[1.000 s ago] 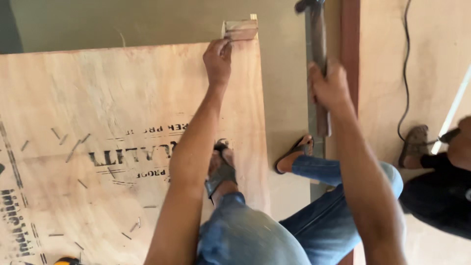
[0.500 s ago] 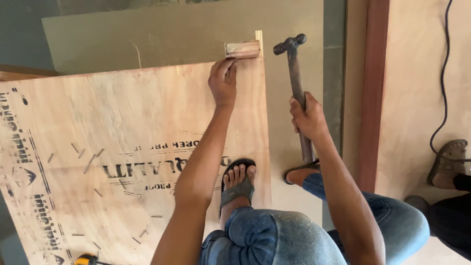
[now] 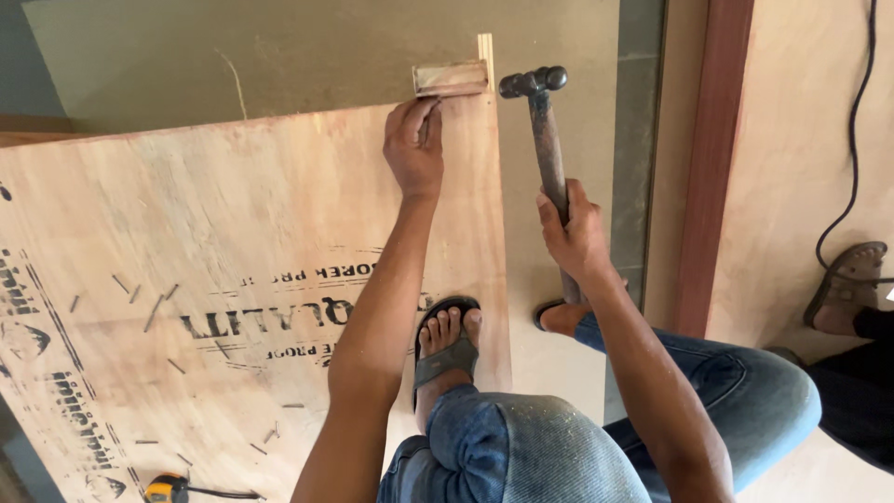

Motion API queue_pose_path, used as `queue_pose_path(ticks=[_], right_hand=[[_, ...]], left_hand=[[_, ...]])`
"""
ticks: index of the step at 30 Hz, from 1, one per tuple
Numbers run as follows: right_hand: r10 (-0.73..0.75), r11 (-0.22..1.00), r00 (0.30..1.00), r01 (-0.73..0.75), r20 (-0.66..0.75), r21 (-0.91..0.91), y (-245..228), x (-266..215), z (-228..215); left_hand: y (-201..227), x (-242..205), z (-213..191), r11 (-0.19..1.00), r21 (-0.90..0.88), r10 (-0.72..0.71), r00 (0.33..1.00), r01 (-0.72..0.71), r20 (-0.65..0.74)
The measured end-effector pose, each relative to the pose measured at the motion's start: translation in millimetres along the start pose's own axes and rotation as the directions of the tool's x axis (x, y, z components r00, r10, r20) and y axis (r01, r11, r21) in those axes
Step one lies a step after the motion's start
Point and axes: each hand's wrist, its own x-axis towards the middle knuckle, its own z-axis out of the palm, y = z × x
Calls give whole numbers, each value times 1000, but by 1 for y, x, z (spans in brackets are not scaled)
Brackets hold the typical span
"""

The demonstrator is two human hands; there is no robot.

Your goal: The person hammers nails into a large sheet of plywood using a hammer. They position the nails and strike them repeatedly to secure the board to a wooden frame.

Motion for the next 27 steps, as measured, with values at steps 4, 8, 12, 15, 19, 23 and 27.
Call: queue_pose_path(ticks=[4,8,12,15,19,23,27], right_hand=[[12,1000,1000,-11,18,-18,2,-3,-1],[9,999,1000,-8,20,-38,0,-1,0],[-28,999,999,29,37,-31,1,-3,1],[-39,998,999,39,21,-47,4,-4,3],[-130,989,992,130,9,-68,7,-5,9],[-198,975,980,199,17,-97,2,-9,17],[-288,945,958,284,-3,-163,-10,-11,24]], left_hand=[[2,-1,1,1000,10,-12,1000,12,12],[1,2,0,1000,26,9,1000,-10,13],[1,-1,0,999,13,-43,999,43,30],[2,-1,0,999,21,-50,998,49,38],[3,0,-1,1000,-4,-22,999,22,41],[5,0,-4,999,27,32,998,-33,53],[6,3,-4,995,65,79,996,-82,41]])
